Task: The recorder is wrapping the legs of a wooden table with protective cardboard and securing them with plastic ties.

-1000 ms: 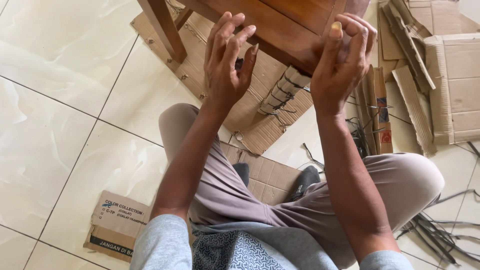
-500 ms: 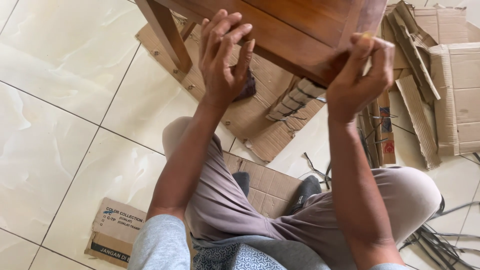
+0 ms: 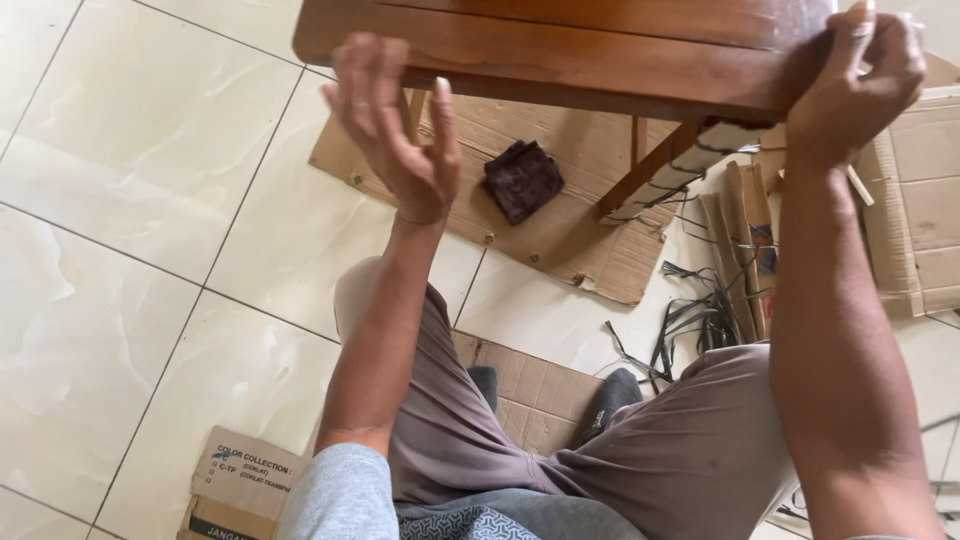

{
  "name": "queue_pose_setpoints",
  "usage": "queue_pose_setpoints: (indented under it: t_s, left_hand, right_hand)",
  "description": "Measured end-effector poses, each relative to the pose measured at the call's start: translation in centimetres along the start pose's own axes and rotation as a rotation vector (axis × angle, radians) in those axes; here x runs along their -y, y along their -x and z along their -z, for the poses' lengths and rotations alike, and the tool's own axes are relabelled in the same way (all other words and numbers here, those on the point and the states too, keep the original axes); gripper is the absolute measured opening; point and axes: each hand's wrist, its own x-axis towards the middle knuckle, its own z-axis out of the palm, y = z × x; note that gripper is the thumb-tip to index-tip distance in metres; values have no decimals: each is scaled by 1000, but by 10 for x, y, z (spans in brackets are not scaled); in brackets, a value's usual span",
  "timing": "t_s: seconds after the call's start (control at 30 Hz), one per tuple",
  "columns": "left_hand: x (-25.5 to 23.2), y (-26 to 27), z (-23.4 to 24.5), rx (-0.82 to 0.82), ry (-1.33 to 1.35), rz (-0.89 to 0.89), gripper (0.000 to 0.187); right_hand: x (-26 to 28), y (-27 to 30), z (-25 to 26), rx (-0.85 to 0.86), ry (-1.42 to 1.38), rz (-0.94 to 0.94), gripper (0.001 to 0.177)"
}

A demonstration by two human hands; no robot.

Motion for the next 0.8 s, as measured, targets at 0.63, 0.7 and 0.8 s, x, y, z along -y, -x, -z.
queue_pose_setpoints:
  t_s: [0.63,0.7,0.8]
  left_hand:
    - [61,-54,20,244,696,828,72]
    - [56,-57,20,226,714,772,57]
    - [52,-59,21,193,709,824,59]
  right_hand:
    - [145,37,-3,292,157,229,59]
    - [154,38,1,395,160,246,80]
    - [154,37,-4,391,182,236,75]
